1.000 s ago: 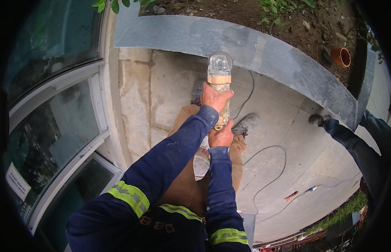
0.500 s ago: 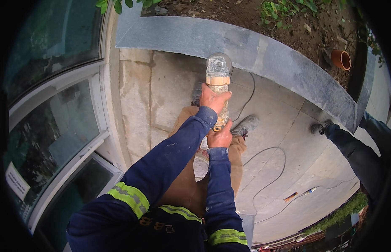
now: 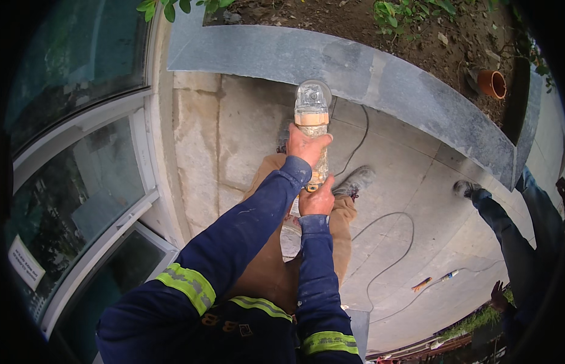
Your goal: The person uses an angle grinder to smooth the edge of a curved stone planter border. They hold the tool with both hands and move it along the top edge, then briefly pause to wipe the surface with their hand before resuming grinding.
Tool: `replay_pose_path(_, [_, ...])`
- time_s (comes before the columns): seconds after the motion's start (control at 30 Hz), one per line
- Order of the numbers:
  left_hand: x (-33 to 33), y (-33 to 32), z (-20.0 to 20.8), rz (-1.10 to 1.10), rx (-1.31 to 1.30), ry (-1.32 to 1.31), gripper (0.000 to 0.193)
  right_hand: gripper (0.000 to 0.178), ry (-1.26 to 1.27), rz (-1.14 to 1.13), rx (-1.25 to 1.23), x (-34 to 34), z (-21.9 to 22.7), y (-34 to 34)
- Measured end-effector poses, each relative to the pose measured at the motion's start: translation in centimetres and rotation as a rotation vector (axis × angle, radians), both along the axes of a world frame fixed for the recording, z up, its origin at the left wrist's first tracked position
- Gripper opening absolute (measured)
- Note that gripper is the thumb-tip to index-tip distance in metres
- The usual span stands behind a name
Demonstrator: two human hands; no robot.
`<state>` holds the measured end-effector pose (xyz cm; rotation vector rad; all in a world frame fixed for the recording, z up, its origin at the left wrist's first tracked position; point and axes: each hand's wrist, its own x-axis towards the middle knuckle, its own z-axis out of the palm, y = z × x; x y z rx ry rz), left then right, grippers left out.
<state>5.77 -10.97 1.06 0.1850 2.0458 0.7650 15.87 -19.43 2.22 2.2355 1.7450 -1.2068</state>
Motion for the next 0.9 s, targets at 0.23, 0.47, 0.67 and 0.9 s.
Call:
replay_pose_path(0.23, [-1.2, 1.8, -0.6, 0.011, 0.015, 0.025, 0.07, 0.068, 0.005, 0.028, 0.004, -0.9, -0.4, 2.0])
replay_pose_path(0.47, [0.0, 0.1, 0.1, 0.027, -0.022, 0.009, 0.071, 0.075, -0.026, 0.012, -0.01, 0.3, -0.1, -0.3])
replay_pose_path(0.67, [-0.3, 2.2, -0.1, 0.006, -0.001, -0.006, 0.072, 0.074, -0.039, 0.017, 0.014, -0.3, -0.4, 1.7])
replay_pose_path(0.9, [-1.8, 1.6, -1.2, 0.075, 0.01, 0.021, 0.07, 0.069, 0.046, 0.075, 0.028, -1.1, -0.6, 2.0])
